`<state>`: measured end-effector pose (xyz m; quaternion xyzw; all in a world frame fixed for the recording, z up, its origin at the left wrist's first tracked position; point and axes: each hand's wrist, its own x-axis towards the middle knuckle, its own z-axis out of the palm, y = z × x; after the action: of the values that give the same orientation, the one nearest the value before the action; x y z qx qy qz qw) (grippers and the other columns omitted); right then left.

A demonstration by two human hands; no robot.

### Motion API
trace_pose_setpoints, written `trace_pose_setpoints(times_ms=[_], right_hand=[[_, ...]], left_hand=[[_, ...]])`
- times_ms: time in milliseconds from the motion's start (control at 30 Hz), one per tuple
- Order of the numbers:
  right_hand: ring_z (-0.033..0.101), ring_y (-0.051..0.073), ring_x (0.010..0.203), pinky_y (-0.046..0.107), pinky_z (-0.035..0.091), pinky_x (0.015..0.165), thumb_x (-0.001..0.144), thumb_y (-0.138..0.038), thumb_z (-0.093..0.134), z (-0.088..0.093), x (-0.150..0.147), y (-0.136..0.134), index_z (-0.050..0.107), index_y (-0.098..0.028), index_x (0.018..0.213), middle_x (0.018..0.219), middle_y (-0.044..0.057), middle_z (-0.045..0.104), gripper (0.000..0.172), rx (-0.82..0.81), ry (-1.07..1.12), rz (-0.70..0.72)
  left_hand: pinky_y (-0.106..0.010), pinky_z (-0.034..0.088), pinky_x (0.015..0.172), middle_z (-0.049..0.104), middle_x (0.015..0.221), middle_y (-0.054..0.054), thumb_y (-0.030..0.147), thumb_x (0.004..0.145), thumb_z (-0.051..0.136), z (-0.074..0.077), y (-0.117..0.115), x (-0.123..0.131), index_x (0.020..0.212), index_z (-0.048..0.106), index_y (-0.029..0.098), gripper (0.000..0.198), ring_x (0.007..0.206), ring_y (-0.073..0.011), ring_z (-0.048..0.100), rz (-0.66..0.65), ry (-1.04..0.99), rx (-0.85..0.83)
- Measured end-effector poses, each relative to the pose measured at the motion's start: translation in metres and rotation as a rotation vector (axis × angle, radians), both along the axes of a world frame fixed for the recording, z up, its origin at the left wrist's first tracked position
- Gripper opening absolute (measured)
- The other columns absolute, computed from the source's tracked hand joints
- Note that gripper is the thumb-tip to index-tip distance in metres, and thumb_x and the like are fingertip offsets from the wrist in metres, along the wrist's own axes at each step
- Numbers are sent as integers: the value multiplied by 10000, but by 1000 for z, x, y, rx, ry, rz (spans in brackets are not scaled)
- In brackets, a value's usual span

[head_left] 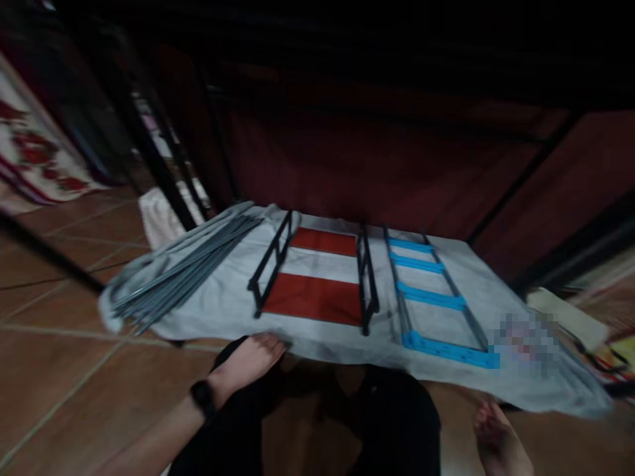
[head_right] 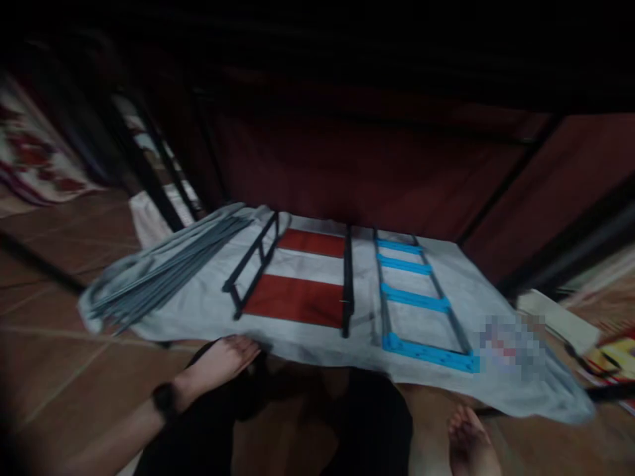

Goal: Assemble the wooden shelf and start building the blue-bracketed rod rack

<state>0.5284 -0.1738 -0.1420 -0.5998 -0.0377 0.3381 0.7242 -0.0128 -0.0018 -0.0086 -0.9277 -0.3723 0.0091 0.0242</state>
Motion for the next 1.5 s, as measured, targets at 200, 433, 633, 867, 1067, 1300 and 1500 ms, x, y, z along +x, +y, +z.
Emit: trace_pose_setpoints(times_ms=[200, 433, 633, 867, 1067, 1300, 1500], right_hand=[[640, 230, 837, 329, 524, 717, 640, -326, 612, 13, -117, -4, 649, -193, 967, 919, 46, 680, 355, -269, -356, 236], [539, 296, 1106, 453, 362, 1016, 767, -426, 468, 21, -148, 9, 621, -159, 1148, 1172, 109, 609, 489, -360, -864, 359], [524, 302, 1125, 454, 357, 1020, 809, -424, 439, 23, -159, 8, 590, -139, 1209, 1206, 123, 589, 514, -322, -938, 441], [551, 281, 1087, 453, 368, 1008, 846, -363, 422, 50, -186, 6, 627, -159, 1141, 1162, 120, 598, 413, -236, -1149, 405], [576, 252, 1079, 433, 429, 969, 880, -317, 415, 59, -210, 17, 657, -217, 1070, 1132, 86, 628, 323, -166, -1227, 523], [649, 176, 859, 283, 536, 774, 908, -308, 417, 76, -241, 47, 677, -233, 1049, 1014, 62, 664, 305, -71, -1145, 593], [649, 193, 918, 284, 534, 815, 905, -304, 449, 75, -264, 93, 693, -219, 1040, 1020, 81, 668, 291, 30, -1073, 664]], left_hand=[[-329, 412, 759, 653, 854, -67, 106, 895, 450, -15, 0, -12, 882, 624, 148, 179, 815, -190, 578, -64, 30, 102], [-333, 405, 734, 654, 832, -69, 88, 883, 460, -29, -2, -18, 857, 621, 137, 169, 795, -185, 576, -125, 15, 123], [-332, 415, 735, 661, 847, -90, 112, 882, 479, -30, 6, -19, 837, 629, 127, 157, 801, -187, 585, -154, 4, 89], [-310, 444, 744, 660, 825, -85, 163, 897, 472, -19, 7, -21, 838, 629, 130, 171, 793, -183, 610, -168, -61, 33], [-269, 484, 721, 688, 839, -46, 276, 918, 463, -4, 18, -14, 972, 669, 188, 230, 779, -161, 642, 119, -796, -119], [-224, 469, 636, 655, 827, -23, 367, 807, 596, 36, 79, -34, 943, 656, 175, 243, 709, -118, 602, 708, -1892, 47], [-229, 464, 632, 648, 865, -39, 355, 661, 670, 4, 127, -58, 889, 664, 158, 301, 765, -141, 614, 931, -1879, -332]])
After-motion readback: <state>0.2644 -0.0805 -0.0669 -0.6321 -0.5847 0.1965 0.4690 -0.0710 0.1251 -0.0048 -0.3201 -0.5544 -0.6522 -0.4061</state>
